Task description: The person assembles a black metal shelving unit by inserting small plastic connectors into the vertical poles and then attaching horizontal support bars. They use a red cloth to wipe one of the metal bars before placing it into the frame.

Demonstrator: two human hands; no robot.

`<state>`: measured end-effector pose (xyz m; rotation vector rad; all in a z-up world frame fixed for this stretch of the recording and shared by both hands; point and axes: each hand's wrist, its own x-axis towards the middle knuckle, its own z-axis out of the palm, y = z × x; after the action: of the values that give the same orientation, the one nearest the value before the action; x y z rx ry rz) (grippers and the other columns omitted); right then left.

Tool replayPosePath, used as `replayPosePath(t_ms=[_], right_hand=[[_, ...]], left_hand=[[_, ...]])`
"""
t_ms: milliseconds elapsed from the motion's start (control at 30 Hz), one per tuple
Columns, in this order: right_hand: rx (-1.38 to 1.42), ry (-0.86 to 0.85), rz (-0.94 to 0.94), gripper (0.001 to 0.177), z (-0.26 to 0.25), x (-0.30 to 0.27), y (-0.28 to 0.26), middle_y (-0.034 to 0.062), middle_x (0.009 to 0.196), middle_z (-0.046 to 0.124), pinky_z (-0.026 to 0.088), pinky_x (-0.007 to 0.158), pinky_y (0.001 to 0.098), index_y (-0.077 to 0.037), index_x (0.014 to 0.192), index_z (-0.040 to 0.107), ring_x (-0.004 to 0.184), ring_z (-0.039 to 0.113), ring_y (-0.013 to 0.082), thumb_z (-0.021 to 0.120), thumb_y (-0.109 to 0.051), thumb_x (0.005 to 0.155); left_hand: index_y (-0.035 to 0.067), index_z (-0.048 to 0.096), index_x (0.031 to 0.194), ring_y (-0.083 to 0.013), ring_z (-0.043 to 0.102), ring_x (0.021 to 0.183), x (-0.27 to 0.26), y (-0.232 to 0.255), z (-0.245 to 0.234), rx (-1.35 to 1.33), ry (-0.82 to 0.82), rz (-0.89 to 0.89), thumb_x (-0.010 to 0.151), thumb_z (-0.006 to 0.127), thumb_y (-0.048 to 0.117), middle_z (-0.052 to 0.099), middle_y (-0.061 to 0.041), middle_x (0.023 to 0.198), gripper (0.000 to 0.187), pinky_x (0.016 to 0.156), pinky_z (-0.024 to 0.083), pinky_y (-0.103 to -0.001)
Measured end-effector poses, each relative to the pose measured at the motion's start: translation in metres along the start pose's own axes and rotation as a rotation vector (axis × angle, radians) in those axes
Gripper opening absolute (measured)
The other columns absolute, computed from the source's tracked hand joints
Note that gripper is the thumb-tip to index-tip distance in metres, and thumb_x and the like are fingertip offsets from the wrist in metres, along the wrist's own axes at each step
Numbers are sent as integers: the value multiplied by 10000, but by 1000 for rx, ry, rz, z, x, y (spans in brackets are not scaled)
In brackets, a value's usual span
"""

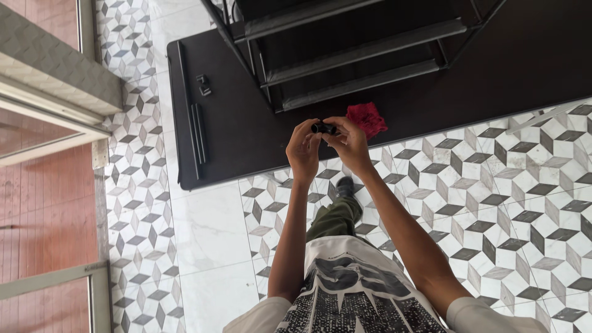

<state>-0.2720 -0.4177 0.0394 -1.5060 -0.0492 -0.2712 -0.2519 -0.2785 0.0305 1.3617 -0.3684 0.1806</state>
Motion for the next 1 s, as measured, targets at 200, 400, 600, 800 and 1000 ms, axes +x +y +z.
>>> replayPosePath(t_ms=[200, 400, 600, 800, 1000], right_hand=[[106, 35, 2, 350, -59, 26, 2, 93, 1118, 734, 602, 805, 250, -8, 1274, 654, 962, 710, 125, 752, -87, 948], [34, 44, -121, 328, -134, 75, -19, 108, 1096, 738, 614, 848, 267, 6, 1245, 670, 985, 731, 150, 754, -54, 934], [48, 47, -146, 302, -179, 130, -56, 93, 1074, 751, 639, 811, 280, -10, 1241, 651, 962, 742, 146, 718, -65, 952], [35, -5, -279, 314, -199, 168, -104, 96, 1062, 744, 596, 814, 287, -2, 1288, 640, 924, 708, 123, 710, -57, 987], [-29, -52, -447, 317, -216, 193, -171, 83, 1087, 744, 602, 866, 279, -1, 1280, 639, 961, 705, 106, 736, -42, 980]], left_hand=[[14, 664, 1305, -152, 654, 1142, 34, -4, 58, 51, -83, 73, 992, 679, -21, 621, -94, 1305, 315, 954, 596, -297], [18, 659, 1309, -150, 675, 1113, 79, -10, 134, -21, -89, 81, 1013, 670, 36, 633, -92, 1303, 297, 949, 605, -292], [25, 643, 1342, -106, 666, 1000, 132, 5, 193, -24, -70, 85, 1027, 659, 79, 635, -75, 1253, 320, 924, 600, -271], [23, 658, 1321, -80, 610, 887, 177, 42, 224, 101, -48, 231, 1020, 679, 94, 668, -75, 1209, 310, 821, 564, -240], [18, 651, 1313, -104, 630, 947, 216, 99, 242, 131, -114, 412, 1013, 699, 66, 680, -88, 1227, 308, 835, 544, -249]])
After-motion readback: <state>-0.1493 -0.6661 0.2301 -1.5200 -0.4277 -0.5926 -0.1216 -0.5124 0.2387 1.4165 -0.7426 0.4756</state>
